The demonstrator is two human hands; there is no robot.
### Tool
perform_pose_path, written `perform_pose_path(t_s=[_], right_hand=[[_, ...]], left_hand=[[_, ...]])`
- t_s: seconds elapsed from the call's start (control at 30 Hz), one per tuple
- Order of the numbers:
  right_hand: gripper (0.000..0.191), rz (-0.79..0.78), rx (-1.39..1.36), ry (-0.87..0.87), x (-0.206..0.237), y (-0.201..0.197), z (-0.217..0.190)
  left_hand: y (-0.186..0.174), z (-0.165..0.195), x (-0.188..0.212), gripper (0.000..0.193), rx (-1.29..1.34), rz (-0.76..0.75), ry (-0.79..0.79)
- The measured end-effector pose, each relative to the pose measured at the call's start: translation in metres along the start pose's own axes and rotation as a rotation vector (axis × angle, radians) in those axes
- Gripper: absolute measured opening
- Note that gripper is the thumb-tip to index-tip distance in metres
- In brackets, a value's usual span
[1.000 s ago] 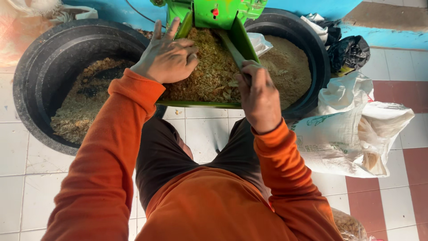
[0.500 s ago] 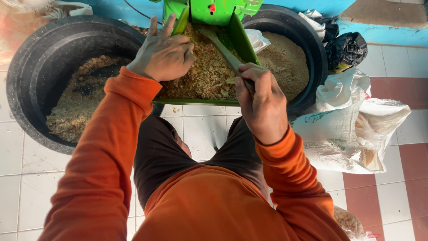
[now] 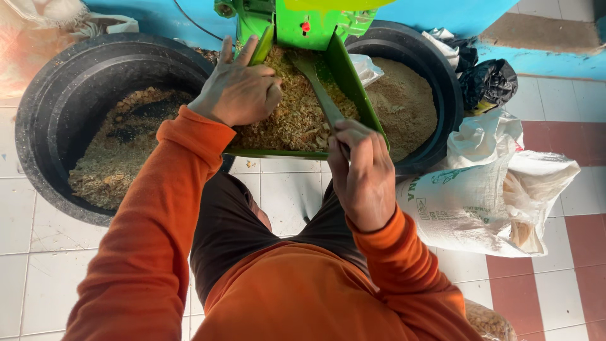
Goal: The person sits in front of a green grinding machine and uses a wooden stick to push material from the machine's collection tray into the hopper while ground material accumulates in a large basin. They stir the ground material in the basin, then lift the tray to empty the remaining material.
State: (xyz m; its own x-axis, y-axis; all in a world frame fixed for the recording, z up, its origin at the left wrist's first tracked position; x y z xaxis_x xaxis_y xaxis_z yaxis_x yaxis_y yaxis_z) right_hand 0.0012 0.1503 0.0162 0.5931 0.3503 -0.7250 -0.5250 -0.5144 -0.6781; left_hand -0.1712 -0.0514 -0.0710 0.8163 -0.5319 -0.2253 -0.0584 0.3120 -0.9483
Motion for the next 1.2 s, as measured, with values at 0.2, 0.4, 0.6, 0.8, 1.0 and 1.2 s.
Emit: perform_pose_path(t_s=[0.2, 0.4, 0.6, 0.8, 1.0, 1.2], right_hand=[[0.022, -0.040, -0.043, 0.031, 0.010, 0.019, 0.014], [0.020, -0.012, 0.024, -0.006, 0.004, -0.038, -0.003], [0.021, -0.073, -0.095, 0.036, -0.031, -0.057, -0.022], [0.020, 0.025, -0.107, 0.002, -0.015, -0.010, -0.005], [0.019, -0.044, -0.072, 0.060, 0.016, 0.022, 0.004], [0.019, 0.060, 0.032, 0.077, -0.006, -0.048, 0.001]], left_hand=[[-0.003, 0.002, 0.003, 0.053, -0.065, 0.000, -0.010], [-0.006, 0.005, -0.001, 0.057, -0.207, -0.246, -0.102], [-0.008, 0.007, 0.001, 0.056, -0.103, -0.002, -0.025], [-0.002, 0.003, 0.003, 0.052, -0.184, -0.035, -0.037], [0.001, 0.002, 0.004, 0.051, -0.162, 0.011, -0.024], [0.008, -0.002, 0.003, 0.056, -0.233, -0.208, -0.112]])
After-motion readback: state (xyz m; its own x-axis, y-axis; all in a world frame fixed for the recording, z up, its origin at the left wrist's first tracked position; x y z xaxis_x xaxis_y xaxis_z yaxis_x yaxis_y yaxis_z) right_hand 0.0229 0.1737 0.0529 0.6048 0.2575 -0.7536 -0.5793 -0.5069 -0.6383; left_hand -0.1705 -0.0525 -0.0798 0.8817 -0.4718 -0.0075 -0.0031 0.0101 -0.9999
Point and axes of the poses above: each hand's wrist, its own x-axis away from the middle knuckle, its own y-axis out of the palm, z = x × y, the point moved 2 cm from there along -x, towards the middle knuckle, and after that the axes turned 9 degrees about -y, right-handed, at the moved point
